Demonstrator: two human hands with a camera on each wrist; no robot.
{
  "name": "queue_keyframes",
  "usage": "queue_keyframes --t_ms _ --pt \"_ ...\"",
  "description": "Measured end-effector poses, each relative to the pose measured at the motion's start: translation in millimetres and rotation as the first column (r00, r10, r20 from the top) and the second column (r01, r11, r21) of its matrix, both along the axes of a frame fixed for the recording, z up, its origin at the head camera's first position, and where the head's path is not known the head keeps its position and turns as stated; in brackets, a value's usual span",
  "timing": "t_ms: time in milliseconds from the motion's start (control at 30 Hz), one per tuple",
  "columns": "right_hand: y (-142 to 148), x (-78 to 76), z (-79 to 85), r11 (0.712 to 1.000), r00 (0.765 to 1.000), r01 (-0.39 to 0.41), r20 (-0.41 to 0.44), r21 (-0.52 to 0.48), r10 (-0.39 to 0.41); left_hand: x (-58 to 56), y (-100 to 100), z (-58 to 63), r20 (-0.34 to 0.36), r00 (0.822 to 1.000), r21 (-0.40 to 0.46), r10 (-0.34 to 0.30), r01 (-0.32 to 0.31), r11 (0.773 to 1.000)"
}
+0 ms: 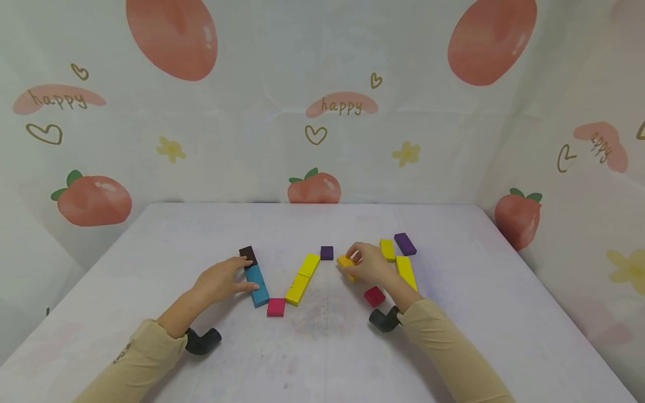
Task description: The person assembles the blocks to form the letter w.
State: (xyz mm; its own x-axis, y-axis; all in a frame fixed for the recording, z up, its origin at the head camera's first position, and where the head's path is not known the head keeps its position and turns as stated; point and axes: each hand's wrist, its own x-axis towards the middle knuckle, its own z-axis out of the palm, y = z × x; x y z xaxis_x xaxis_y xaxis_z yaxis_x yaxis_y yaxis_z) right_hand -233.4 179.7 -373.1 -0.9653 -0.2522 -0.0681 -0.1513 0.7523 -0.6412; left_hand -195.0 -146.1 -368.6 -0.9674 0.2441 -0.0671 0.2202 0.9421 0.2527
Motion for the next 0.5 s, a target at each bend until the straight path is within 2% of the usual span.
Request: queue_keyframes --t_ms 500 --pt "-8.8 -5.7 -1.0 0.998 0.998 0.049 0.042 0.042 -0.051 0.3 0.4 0.8 -0.004 1.0 -0.004 -0.005 0.005 1.0"
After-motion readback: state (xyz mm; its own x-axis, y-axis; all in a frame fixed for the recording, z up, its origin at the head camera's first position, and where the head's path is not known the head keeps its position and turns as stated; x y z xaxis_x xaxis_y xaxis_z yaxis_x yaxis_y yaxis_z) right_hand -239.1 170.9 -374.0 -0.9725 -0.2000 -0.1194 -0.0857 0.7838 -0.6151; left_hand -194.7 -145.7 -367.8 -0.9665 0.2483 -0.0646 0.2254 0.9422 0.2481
